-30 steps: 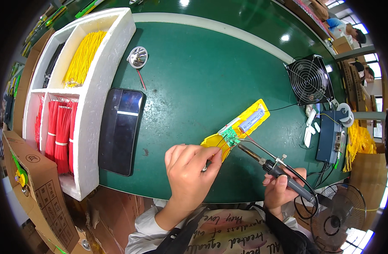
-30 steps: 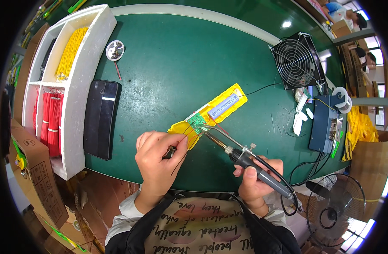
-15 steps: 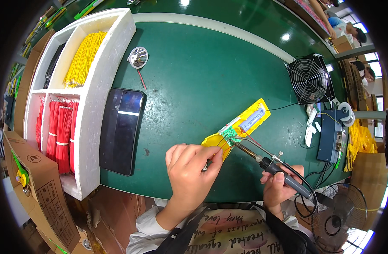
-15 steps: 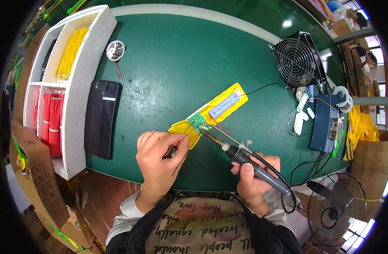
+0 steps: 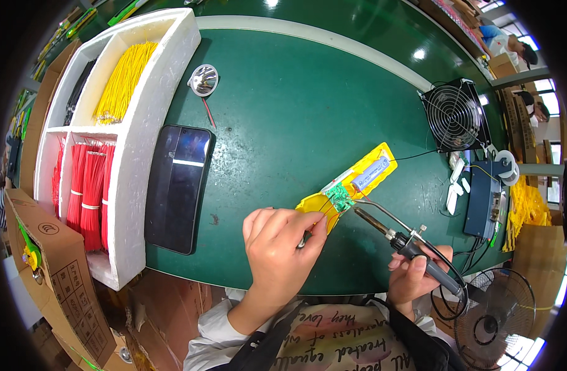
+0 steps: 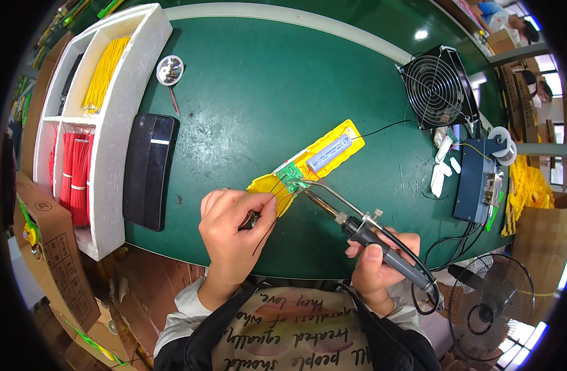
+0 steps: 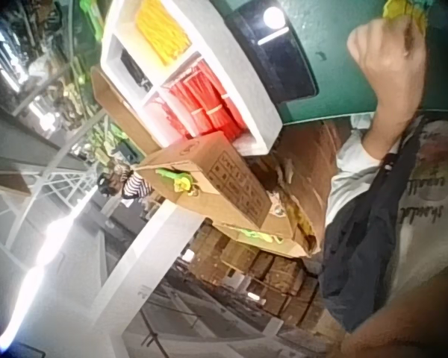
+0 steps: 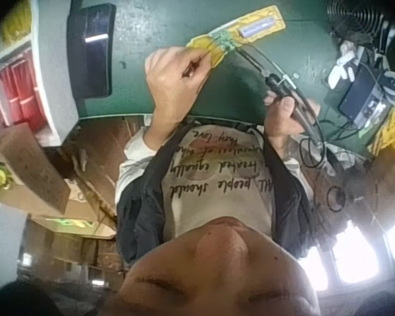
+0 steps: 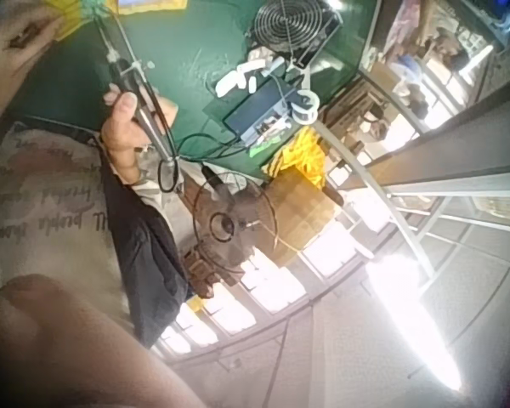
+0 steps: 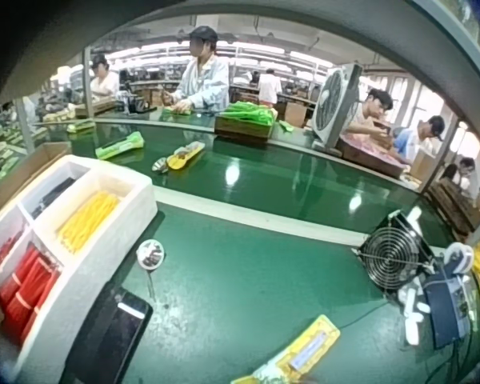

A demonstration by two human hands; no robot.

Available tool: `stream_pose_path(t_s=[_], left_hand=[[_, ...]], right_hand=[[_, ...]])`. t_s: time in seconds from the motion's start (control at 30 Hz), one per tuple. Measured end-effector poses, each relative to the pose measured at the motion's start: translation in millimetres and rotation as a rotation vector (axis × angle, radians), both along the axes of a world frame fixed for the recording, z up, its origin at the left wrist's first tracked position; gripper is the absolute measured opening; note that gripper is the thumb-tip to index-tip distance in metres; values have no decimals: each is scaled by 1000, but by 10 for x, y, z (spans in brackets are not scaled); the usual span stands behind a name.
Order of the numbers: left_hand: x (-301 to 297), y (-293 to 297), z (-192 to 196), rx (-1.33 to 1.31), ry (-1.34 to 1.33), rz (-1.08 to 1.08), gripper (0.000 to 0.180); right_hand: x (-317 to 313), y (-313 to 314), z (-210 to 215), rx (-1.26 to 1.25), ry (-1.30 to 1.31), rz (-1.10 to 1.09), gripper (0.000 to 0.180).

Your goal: The person assembles a solar-powered flashlight by soldering internal wiring to a circuit board with a soldering iron, then assembling the circuit board, battery, solar panel, and wiring into the flashlight housing.

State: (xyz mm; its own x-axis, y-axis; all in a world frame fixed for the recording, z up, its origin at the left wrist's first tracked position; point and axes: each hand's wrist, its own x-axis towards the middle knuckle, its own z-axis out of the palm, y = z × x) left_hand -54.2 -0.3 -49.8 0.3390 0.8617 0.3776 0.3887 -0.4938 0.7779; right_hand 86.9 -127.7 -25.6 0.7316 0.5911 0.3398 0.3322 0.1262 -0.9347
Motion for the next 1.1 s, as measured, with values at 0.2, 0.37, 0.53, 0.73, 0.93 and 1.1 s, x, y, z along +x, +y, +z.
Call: stream_pose_path(t_s=[0.2, 0.37, 0.53, 0.73, 0.93, 1.1], left_hand=[[9, -3, 0, -1, 4, -5, 17], [6, -1, 20, -11, 32, -4, 17], [18, -6, -4, -8, 42, -7, 17], [18, -1, 13, -13, 43, -9, 17], [17, -2, 29, -26, 45, -20, 16], [1, -5, 8, -12, 42, -15, 16]], right_hand=[[9, 1, 11, 20, 1, -35, 40], [-13, 3, 93, -14, -13, -29, 41], [8, -12, 104, -62, -95, 74, 37], [3, 38, 158, -125, -162, 116, 37], [11, 33, 178, -146, -159, 137, 34], [-4, 63, 193, -155, -159, 133, 33]])
